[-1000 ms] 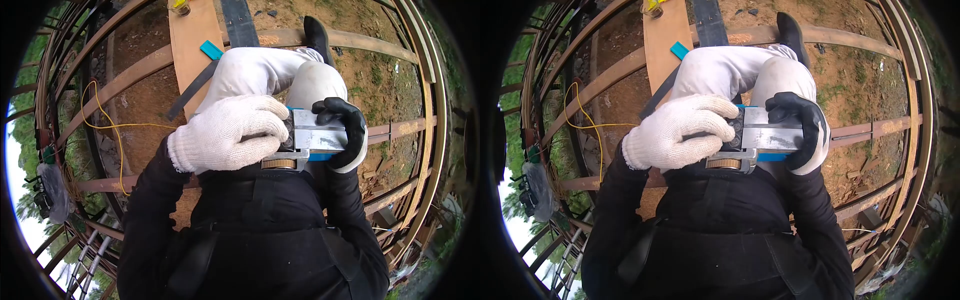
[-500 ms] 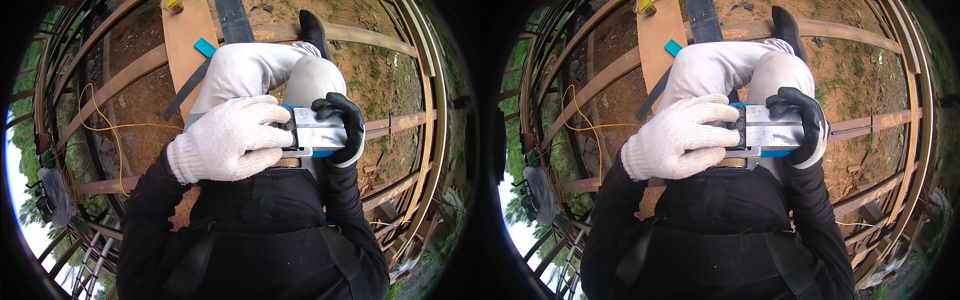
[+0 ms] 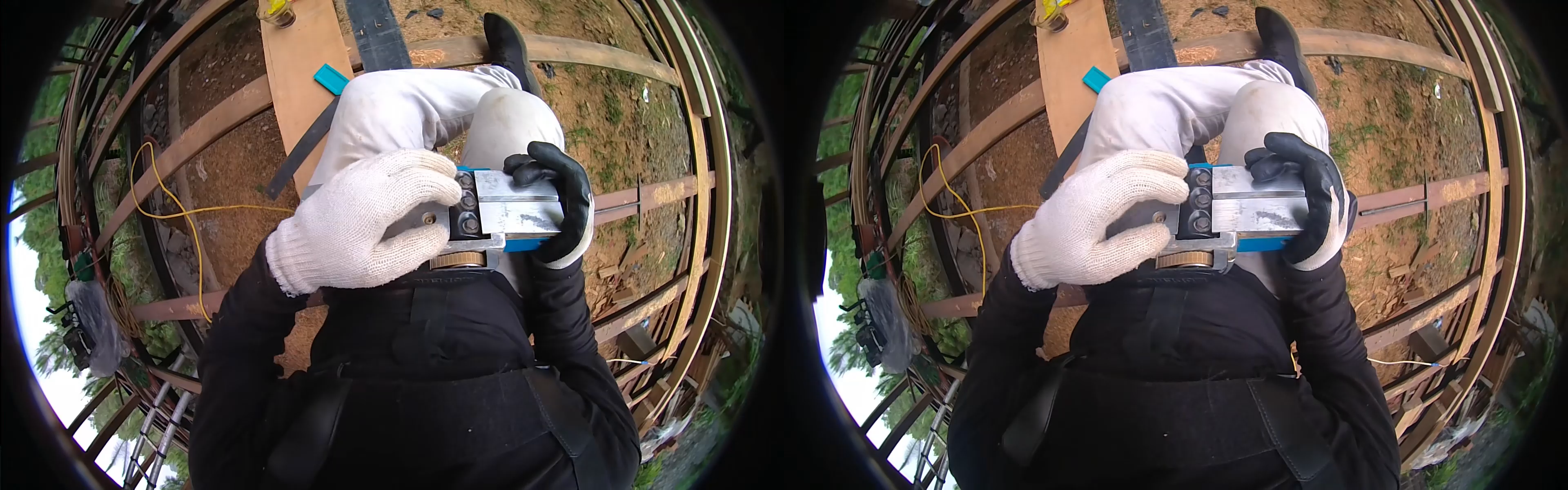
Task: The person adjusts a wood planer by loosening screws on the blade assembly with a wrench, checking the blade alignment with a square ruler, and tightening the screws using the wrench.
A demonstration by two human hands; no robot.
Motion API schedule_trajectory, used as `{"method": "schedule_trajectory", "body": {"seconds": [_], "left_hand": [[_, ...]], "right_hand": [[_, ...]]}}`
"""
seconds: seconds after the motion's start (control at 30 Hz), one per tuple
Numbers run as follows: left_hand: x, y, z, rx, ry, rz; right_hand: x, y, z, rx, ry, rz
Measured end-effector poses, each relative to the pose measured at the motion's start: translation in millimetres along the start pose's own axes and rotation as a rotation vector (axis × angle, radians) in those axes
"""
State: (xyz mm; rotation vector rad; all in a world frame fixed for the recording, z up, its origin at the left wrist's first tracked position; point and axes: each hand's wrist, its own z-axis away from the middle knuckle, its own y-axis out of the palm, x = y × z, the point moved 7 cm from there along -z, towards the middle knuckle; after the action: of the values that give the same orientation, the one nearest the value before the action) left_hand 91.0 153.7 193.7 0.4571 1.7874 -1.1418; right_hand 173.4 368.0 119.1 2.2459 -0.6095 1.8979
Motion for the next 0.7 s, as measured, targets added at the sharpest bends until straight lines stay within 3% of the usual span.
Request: {"method": "schedule_trajectory", "body": {"seconds": [0.3,0.57,0.63,0.7], "left_hand": [[-9.6,7.6,-2.1,0.077,0.168,-0.176],[-11.4,13.7,-5.9,0.07,0.171,-0.191],[-12.7,12.4,-6.4,0.064,0.168,-0.178],[-8.8,10.0,-9.1,0.095,0.056,-0.07]], "right_hand": [[-8.9,-0.3,5.1,0.06,0.136,-0.165],[10.5,-8.9,-4.4,0.033,0.107,-0.087],[19.7,-18.0,-2.9,-0.061,0.074,-0.037],[18.9,-20.5,-2.3,0.006,0.067,-0.078]]}}
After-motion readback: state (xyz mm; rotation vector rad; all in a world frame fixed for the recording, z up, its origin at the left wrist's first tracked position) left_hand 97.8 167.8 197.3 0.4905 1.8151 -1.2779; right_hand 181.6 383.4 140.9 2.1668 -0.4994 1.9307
